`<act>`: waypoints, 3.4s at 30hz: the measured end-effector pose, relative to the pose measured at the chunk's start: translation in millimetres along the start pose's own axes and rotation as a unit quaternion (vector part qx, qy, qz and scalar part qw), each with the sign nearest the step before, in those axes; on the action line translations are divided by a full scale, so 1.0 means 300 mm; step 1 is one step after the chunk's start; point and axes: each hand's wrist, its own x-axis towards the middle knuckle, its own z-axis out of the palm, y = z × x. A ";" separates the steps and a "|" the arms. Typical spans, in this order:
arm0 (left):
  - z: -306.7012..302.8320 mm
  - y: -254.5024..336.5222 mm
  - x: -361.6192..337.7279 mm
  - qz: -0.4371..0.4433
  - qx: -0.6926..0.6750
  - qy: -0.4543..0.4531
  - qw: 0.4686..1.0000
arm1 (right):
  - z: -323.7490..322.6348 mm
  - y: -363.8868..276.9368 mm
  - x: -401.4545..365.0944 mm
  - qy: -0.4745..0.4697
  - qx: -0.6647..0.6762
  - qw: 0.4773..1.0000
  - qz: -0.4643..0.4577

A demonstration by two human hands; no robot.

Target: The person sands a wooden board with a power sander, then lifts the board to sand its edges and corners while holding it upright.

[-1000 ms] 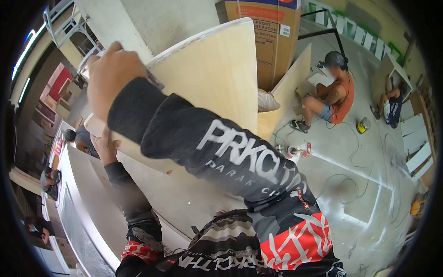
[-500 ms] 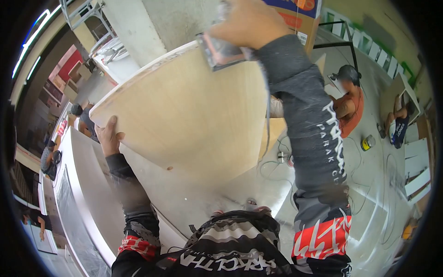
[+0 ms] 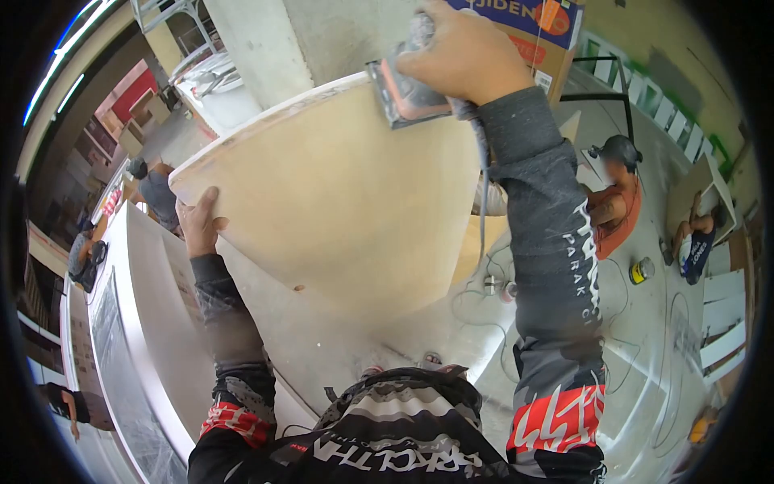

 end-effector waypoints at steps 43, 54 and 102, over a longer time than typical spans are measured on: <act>-0.166 0.093 0.279 -0.128 0.073 -0.246 0.958 | 0.065 -0.187 -0.032 0.032 -0.023 0.999 -0.025; 0.142 0.453 0.423 -0.049 0.564 -0.446 0.693 | -0.005 0.189 -0.012 -0.010 0.075 0.996 0.042; 0.431 0.182 0.241 0.359 0.630 -0.149 0.672 | 0.046 -0.041 0.053 0.016 -0.012 0.999 0.030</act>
